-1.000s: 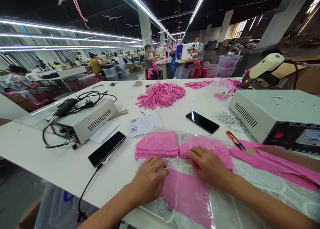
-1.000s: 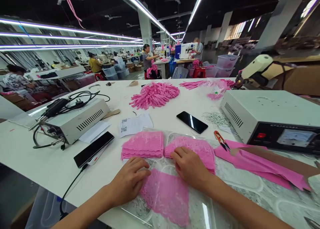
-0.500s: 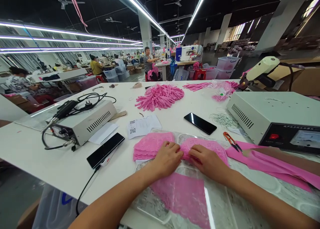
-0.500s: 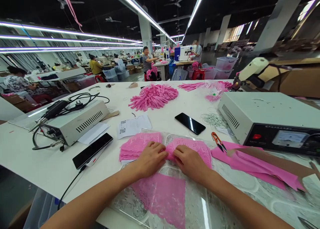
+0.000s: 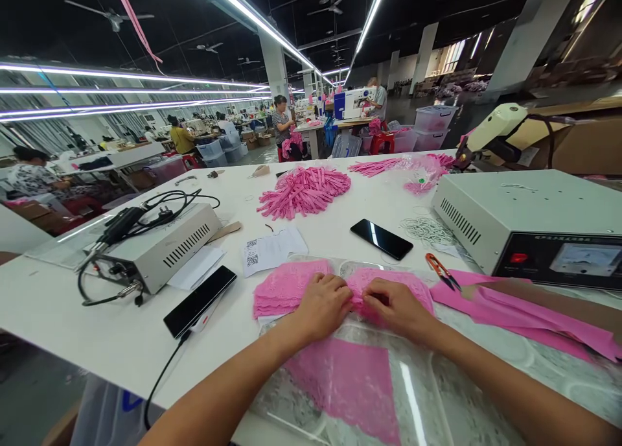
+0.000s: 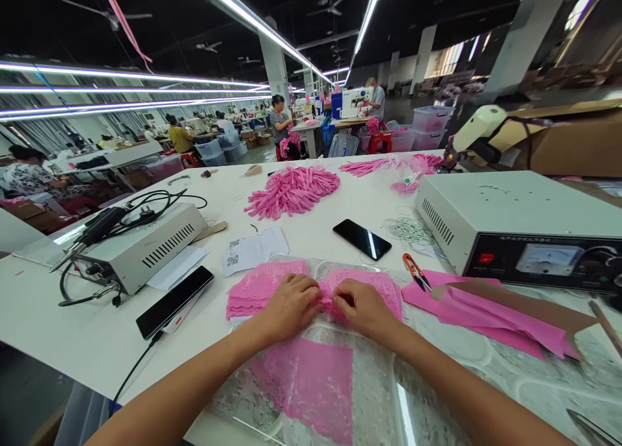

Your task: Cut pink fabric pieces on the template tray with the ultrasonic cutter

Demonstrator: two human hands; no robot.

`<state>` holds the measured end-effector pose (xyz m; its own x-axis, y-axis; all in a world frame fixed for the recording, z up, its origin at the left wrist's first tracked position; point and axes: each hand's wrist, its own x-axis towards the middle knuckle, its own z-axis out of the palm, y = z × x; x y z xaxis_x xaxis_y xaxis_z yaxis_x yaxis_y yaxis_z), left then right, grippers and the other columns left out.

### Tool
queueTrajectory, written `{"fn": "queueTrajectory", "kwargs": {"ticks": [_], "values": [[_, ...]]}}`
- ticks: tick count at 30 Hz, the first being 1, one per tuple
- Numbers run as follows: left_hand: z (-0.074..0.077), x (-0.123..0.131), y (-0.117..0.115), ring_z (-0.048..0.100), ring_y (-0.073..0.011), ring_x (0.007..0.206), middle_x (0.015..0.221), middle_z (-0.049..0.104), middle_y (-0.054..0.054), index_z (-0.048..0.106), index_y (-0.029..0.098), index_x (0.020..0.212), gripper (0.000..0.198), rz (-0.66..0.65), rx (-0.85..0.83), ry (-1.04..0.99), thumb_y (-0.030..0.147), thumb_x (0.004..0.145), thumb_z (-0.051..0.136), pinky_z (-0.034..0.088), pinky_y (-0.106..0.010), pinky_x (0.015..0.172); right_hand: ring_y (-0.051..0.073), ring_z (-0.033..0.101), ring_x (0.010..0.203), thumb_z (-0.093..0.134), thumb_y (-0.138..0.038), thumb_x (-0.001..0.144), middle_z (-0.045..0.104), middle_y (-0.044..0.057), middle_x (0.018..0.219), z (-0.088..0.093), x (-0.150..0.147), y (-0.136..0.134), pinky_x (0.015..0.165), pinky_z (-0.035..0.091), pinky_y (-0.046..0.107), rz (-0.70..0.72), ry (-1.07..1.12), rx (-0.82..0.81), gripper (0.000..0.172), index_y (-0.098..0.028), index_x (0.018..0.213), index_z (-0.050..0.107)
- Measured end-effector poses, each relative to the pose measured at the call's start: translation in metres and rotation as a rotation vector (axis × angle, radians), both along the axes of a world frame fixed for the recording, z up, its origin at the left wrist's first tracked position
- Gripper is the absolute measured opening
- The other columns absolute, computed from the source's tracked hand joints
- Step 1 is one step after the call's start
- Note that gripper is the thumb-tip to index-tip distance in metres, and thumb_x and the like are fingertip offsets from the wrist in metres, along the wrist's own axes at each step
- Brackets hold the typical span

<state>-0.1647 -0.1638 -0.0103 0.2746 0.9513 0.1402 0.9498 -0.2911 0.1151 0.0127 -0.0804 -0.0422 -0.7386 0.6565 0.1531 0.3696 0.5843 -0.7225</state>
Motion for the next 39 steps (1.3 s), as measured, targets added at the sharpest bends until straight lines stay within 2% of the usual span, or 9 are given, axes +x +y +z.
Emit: {"fn": "queueTrajectory", "kwargs": {"ticks": [3,9,15,18,22,27,31,39], "values": [[0.002,-0.001,0.003,0.060,-0.0182,0.096,0.100,0.068,-0.004,0.069,0.019,0.090,0.019,-0.004,-0.011,-0.025,0.019,0.094,0.050,0.039,-0.035,0.087,0.015,0.062,0.076,0.057,-0.034,0.096,0.063,0.002,0.089,0.000,0.000,0.000,0.070,0.054,0.032,-0.012,0.020,-0.060,0.021,-0.014,0.093,0.062],[0.004,-0.004,0.004,0.062,-0.0184,0.094,0.097,0.069,-0.004,0.072,0.021,0.092,0.021,0.026,-0.031,-0.064,0.015,0.091,0.052,0.043,-0.035,0.087,0.016,0.062,0.079,0.058,-0.035,0.095,0.063,0.003,0.093,-0.002,0.002,0.006,0.071,0.055,0.033,-0.039,0.057,-0.193,0.022,-0.014,0.098,0.062],[0.003,-0.006,0.012,0.062,-0.0188,0.097,0.103,0.066,-0.006,0.066,0.016,0.102,0.015,0.106,-0.042,-0.068,0.024,0.093,0.057,0.049,-0.039,0.088,0.017,0.063,0.081,0.059,-0.035,0.095,0.063,0.004,0.097,-0.005,0.005,0.012,0.071,0.055,0.033,-0.037,0.094,-0.289,0.022,-0.014,0.102,0.062],[0.001,-0.006,0.015,0.063,-0.0181,0.094,0.107,0.063,-0.006,0.061,0.014,0.109,0.023,0.143,-0.055,-0.043,0.031,0.094,0.057,0.053,-0.039,0.084,0.017,0.063,0.080,0.059,-0.035,0.095,0.063,0.004,0.097,-0.007,0.005,0.013,0.070,0.055,0.033,-0.043,0.104,-0.310,0.023,-0.013,0.102,0.062],[0.000,-0.005,0.013,0.063,-0.0186,0.095,0.112,0.061,-0.007,0.059,0.015,0.114,0.026,0.178,-0.052,-0.016,0.032,0.095,0.057,0.054,-0.039,0.084,0.018,0.063,0.080,0.058,-0.036,0.095,0.063,0.004,0.097,-0.006,0.005,0.013,0.070,0.055,0.033,-0.076,0.113,-0.287,0.025,-0.013,0.104,0.061],[0.002,-0.001,0.011,0.063,-0.0184,0.095,0.110,0.062,-0.007,0.060,0.014,0.111,0.023,0.168,-0.046,0.010,0.031,0.094,0.057,0.053,-0.039,0.085,0.018,0.063,0.084,0.058,-0.034,0.095,0.063,0.005,0.100,0.004,-0.002,0.008,0.075,0.055,0.036,-0.060,0.119,-0.195,0.022,-0.014,0.103,0.062],[0.003,0.001,0.012,0.063,-0.0179,0.094,0.106,0.064,-0.006,0.062,0.014,0.106,0.019,0.152,-0.036,0.031,0.029,0.094,0.057,0.052,-0.040,0.086,0.017,0.062,0.084,0.060,-0.033,0.095,0.063,0.005,0.100,0.003,-0.014,0.004,0.075,0.055,0.035,-0.028,0.100,-0.164,0.020,-0.015,0.103,0.062],[0.000,0.001,0.012,0.062,-0.0167,0.089,0.091,0.067,-0.003,0.066,0.015,0.086,0.015,0.134,0.014,0.034,0.024,0.094,0.057,0.047,-0.038,0.088,0.021,0.063,0.089,0.060,-0.035,0.094,0.062,0.005,0.107,-0.008,-0.021,0.008,0.075,0.055,0.037,-0.027,0.148,-0.261,0.026,-0.014,0.110,0.060]]}}
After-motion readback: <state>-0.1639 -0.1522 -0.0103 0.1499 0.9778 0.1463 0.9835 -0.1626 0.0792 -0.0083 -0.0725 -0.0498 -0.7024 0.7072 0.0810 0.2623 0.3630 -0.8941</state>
